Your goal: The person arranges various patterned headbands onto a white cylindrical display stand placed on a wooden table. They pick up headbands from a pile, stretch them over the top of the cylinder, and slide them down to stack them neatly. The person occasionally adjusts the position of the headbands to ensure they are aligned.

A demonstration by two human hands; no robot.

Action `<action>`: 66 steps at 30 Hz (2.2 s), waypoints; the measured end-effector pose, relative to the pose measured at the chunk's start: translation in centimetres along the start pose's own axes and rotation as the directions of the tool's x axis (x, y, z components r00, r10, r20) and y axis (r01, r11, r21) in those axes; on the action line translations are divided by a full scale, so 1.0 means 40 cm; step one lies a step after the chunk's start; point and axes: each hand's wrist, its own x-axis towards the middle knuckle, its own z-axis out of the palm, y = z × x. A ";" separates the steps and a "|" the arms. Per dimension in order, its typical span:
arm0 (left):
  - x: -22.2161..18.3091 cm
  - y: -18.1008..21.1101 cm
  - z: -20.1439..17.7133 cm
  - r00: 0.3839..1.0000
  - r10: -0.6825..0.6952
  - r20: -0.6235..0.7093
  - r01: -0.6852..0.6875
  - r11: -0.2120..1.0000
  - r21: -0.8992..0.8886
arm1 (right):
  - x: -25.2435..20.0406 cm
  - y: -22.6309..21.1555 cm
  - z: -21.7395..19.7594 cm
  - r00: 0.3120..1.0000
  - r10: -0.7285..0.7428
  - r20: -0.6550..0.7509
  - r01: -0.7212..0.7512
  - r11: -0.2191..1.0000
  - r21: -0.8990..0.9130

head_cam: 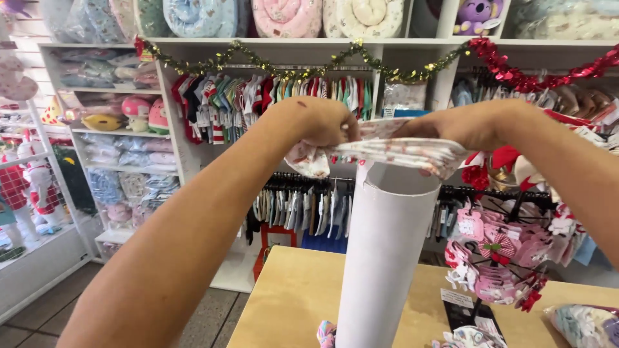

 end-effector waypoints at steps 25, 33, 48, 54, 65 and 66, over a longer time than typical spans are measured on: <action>-0.109 -0.014 0.193 0.959 0.245 0.146 -0.168 0.899 -0.405 | 0.180 0.317 0.157 0.614 -0.758 -0.221 0.660 0.339 0.671; 0.032 -0.177 0.482 0.962 0.202 0.184 -0.092 0.873 -0.479 | 0.191 0.431 0.376 0.695 -0.549 -0.465 0.719 0.555 0.419; -0.010 -0.256 1.043 0.971 -0.016 -0.239 -0.237 0.067 -0.969 | 0.138 0.516 0.695 0.930 -0.152 -0.334 0.346 0.668 0.659; -0.050 -0.195 1.052 0.953 -0.256 -0.164 -0.148 0.079 -0.986 | 0.208 0.599 0.828 0.943 -0.190 -0.272 0.303 0.827 0.474; -0.104 -0.288 1.301 0.939 -0.344 -0.001 0.073 0.202 -0.977 | 0.170 0.720 1.021 0.746 0.083 -0.660 0.474 0.629 0.616; -0.107 -0.296 1.316 0.915 -0.398 -0.074 0.024 0.236 -0.971 | 0.202 0.761 1.054 0.747 0.127 -0.653 0.513 0.515 0.687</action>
